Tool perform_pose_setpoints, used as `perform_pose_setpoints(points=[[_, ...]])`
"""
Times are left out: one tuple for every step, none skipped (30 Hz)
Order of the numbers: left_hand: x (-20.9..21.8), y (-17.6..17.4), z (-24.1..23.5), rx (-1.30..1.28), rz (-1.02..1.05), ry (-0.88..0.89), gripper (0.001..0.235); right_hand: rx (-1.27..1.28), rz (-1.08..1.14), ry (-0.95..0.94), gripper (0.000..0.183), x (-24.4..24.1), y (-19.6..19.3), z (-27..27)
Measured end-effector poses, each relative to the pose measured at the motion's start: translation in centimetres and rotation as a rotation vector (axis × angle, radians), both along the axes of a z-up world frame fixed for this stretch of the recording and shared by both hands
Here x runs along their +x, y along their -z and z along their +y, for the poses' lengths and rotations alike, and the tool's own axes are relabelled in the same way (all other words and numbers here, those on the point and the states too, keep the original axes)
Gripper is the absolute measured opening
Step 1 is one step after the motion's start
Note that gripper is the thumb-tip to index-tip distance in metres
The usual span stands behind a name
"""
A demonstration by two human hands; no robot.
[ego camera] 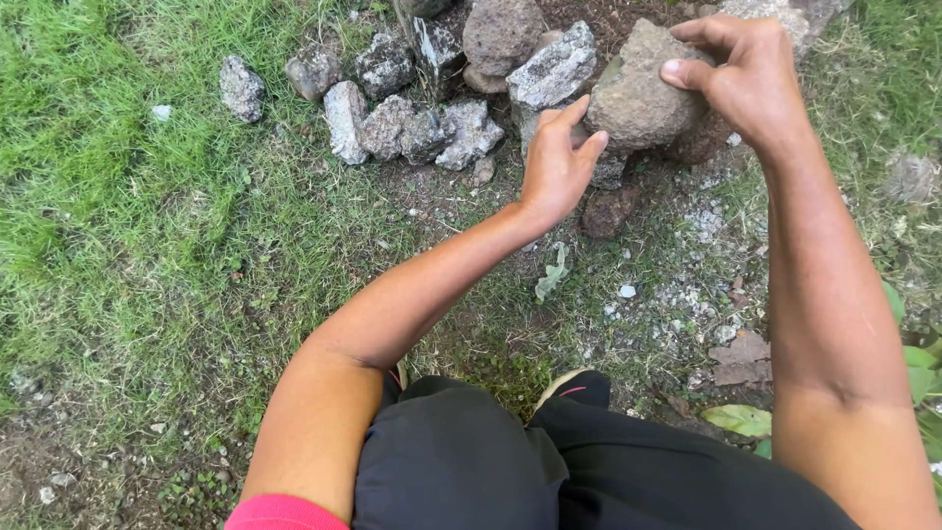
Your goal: Arrange stones and rocks to create a decorative border around a small planting area.
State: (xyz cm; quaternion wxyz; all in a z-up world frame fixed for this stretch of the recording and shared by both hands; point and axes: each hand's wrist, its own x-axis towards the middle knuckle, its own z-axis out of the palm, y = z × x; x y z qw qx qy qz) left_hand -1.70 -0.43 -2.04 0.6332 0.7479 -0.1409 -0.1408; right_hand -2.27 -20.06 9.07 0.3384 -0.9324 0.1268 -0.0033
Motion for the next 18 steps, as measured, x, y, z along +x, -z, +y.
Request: perform_pose_setpoints(points=[[0.0,0.0,0.0,0.001,0.002,-0.001,0.056,0.001,0.002,-0.001,0.038,0.2,0.5,-0.4],[0.1,0.0,0.1,-0.019,0.012,-0.002,0.057,-0.022,-0.016,-0.023,0.038,0.4,1.0,-0.9],[0.1,-0.1,0.1,-0.037,0.024,-0.002,0.058,-0.042,-0.031,-0.043,0.039,0.5,1.6,-1.3],[0.0,-0.2,0.2,-0.035,0.028,-0.002,0.058,-0.040,-0.027,-0.043,0.039,0.4,1.3,-0.9],[0.2,-0.3,0.3,-0.044,0.050,0.000,0.058,-0.010,-0.019,-0.040,0.038,0.5,0.9,-0.6],[0.3,-0.5,0.3,-0.053,0.072,0.002,0.058,0.021,-0.010,-0.038,0.037,0.6,0.5,-0.3],[0.3,-0.5,0.4,-0.051,0.077,-0.002,0.058,0.023,-0.006,-0.041,0.037,0.6,1.0,-0.6],[0.2,-0.6,0.5,-0.039,0.052,0.003,0.059,0.033,0.005,-0.033,0.036,0.6,1.5,-0.9],[0.1,-0.6,0.5,-0.029,0.026,0.009,0.059,0.041,0.014,-0.023,0.036,0.6,1.9,-1.3],[0.1,-0.6,0.6,-0.028,0.030,0.008,0.059,0.041,0.017,-0.024,0.036,0.6,1.9,-1.2],[0.1,-0.7,0.7,-0.030,0.037,0.024,0.061,-0.003,0.001,-0.041,0.035,0.5,1.9,-1.2],[0.2,-0.8,0.8,-0.031,0.045,0.039,0.062,-0.048,-0.014,-0.058,0.035,0.5,1.8,-1.1],[0.2,-0.7,0.7,-0.032,0.045,0.039,0.062,-0.048,-0.014,-0.059,0.035,0.5,2.0,-1.3],[0.3,-0.7,0.7,-0.026,0.041,0.053,0.063,-0.062,-0.035,-0.080,0.035,0.5,2.1,-1.5],[0.3,-0.6,0.8,-0.019,0.040,0.068,0.065,-0.076,-0.053,-0.099,0.036,0.3,2.3,-1.6],[0.3,-0.8,0.9,-0.018,0.042,0.070,0.065,-0.076,-0.051,-0.098,0.036,0.1,2.4,-1.6],[0.4,-0.9,0.9,-0.019,0.063,0.080,0.065,-0.089,-0.064,-0.136,0.045,0.0,2.3,-1.7],[0.5,-1.0,1.0,-0.020,0.084,0.090,0.066,-0.101,-0.077,-0.174,0.055,-0.1,2.3,-1.7]])
